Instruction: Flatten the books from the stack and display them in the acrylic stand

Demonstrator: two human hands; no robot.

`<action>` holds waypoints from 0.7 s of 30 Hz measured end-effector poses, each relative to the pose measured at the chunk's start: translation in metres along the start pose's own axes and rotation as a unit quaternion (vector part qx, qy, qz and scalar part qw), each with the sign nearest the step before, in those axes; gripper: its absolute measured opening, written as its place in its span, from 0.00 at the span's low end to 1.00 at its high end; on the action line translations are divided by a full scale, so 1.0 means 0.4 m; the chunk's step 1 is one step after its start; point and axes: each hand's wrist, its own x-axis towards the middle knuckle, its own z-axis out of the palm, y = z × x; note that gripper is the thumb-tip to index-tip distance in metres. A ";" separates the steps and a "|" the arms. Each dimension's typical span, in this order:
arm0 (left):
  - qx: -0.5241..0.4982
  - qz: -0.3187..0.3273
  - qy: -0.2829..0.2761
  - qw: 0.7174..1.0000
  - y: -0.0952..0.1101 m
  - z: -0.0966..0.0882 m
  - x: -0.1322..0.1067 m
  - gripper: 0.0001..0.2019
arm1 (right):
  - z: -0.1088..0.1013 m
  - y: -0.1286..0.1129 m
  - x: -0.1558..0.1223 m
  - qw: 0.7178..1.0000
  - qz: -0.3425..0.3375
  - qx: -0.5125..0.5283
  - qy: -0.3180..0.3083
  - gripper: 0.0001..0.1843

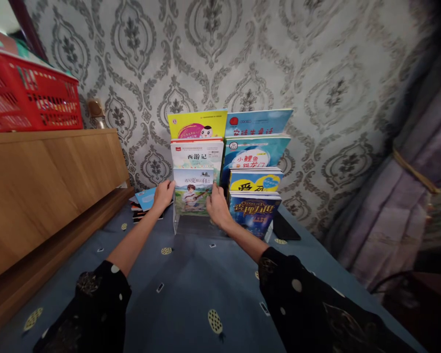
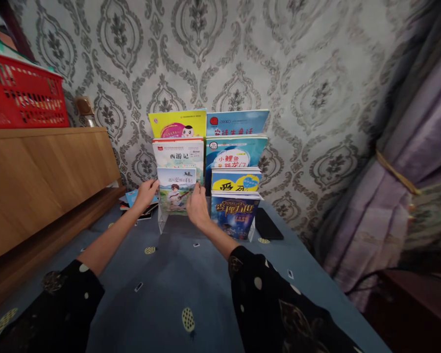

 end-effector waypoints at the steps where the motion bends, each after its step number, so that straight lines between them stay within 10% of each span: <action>1: -0.002 -0.001 0.000 1.000 -0.001 0.000 0.001 0.14 | -0.002 0.003 0.004 1.000 0.002 -0.002 -0.003 0.34; 21: -0.056 0.021 -0.062 0.996 -0.046 -0.052 -0.054 0.19 | -0.027 -0.008 -0.067 0.999 -0.023 0.009 -0.025 0.34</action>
